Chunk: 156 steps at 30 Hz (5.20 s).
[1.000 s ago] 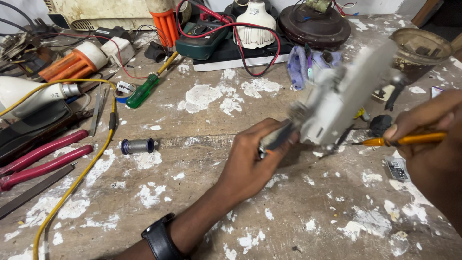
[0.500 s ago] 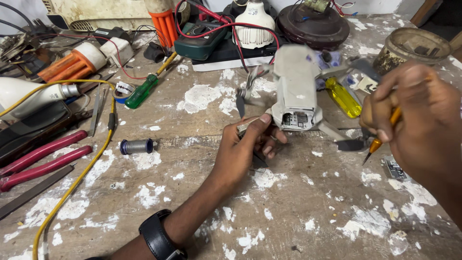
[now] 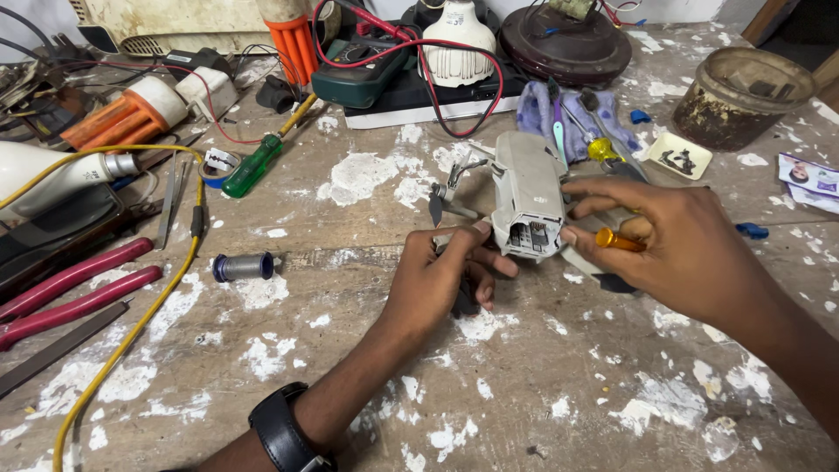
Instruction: The person holds a small white quadcopter drone on a cluttered workbench and uses a screwdriver to unscrew and remove its top shell and battery, turning the drone over to access screws on different sides and separating the plastic body panels by hand.
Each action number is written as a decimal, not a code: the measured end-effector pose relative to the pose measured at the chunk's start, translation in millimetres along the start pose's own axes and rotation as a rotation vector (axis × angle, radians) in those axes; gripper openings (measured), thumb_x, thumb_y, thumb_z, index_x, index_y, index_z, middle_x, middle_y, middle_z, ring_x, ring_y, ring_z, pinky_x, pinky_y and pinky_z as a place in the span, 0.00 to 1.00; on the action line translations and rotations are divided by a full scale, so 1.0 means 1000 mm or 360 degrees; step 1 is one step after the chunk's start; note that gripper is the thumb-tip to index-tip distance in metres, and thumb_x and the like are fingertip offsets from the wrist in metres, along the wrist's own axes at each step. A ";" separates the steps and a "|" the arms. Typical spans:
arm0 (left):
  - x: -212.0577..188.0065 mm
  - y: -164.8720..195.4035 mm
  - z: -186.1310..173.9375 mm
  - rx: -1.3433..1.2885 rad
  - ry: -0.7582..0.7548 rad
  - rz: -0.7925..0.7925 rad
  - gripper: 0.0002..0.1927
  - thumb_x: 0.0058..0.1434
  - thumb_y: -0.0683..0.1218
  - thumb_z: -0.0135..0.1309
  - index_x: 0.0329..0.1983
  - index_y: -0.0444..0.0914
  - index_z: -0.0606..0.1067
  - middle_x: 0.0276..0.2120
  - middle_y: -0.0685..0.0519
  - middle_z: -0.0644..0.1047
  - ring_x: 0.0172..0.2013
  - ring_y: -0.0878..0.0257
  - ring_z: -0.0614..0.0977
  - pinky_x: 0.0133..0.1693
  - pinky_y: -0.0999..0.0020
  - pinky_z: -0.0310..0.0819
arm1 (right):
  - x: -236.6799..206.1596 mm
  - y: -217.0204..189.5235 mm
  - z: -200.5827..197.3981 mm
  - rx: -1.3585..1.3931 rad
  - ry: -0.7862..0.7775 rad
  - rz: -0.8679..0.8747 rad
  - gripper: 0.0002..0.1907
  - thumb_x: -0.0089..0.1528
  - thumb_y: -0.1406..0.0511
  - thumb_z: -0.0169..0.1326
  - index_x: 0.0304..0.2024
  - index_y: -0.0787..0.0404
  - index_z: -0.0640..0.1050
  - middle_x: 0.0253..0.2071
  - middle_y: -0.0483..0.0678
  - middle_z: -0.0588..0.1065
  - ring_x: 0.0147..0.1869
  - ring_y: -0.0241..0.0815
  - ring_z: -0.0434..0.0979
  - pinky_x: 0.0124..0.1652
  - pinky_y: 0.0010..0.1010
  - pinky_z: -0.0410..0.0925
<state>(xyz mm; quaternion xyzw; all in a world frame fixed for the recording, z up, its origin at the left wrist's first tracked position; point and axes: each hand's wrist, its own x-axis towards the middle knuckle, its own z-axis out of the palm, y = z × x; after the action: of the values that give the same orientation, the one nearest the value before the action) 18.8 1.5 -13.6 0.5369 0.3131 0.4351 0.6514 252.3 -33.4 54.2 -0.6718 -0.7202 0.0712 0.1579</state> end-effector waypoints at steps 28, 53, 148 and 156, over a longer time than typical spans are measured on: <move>-0.008 -0.004 0.000 0.0298 0.0073 0.0528 0.21 0.70 0.56 0.53 0.46 0.33 0.82 0.29 0.48 0.81 0.24 0.66 0.77 0.24 0.72 0.72 | -0.007 0.027 0.017 0.1271 -0.0111 -0.0558 0.39 0.53 0.63 0.62 0.66 0.67 0.67 0.47 0.56 0.84 0.45 0.41 0.87 0.42 0.35 0.80; -0.021 0.019 0.008 0.1468 0.0667 0.1195 0.27 0.60 0.41 0.64 0.60 0.26 0.71 0.48 0.38 0.79 0.37 0.55 0.86 0.35 0.64 0.84 | -0.012 0.050 0.073 0.2441 -0.0303 -0.0003 0.18 0.63 0.59 0.56 0.45 0.69 0.70 0.30 0.47 0.69 0.28 0.34 0.61 0.25 0.29 0.59; -0.001 0.031 -0.033 0.1648 -0.0161 0.0688 0.60 0.42 0.62 0.72 0.71 0.29 0.58 0.57 0.33 0.73 0.39 0.47 0.85 0.43 0.55 0.81 | -0.012 -0.014 0.061 0.1371 -0.0424 0.0320 0.30 0.65 0.47 0.45 0.23 0.64 0.74 0.13 0.41 0.63 0.14 0.30 0.57 0.16 0.25 0.52; -0.001 0.033 -0.029 0.1258 -0.0030 0.0832 0.38 0.56 0.59 0.66 0.64 0.33 0.74 0.50 0.39 0.82 0.48 0.51 0.88 0.48 0.59 0.85 | -0.018 -0.022 0.045 0.0577 -0.0452 0.0056 0.21 0.62 0.53 0.55 0.25 0.61 0.84 0.14 0.44 0.73 0.13 0.32 0.60 0.16 0.26 0.51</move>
<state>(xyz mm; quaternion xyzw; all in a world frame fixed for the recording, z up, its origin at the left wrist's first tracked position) -14.5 14.3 12.4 0.8085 0.3031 0.4271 0.2685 218.4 -48.4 16.4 -0.6281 -0.6989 0.2960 0.1718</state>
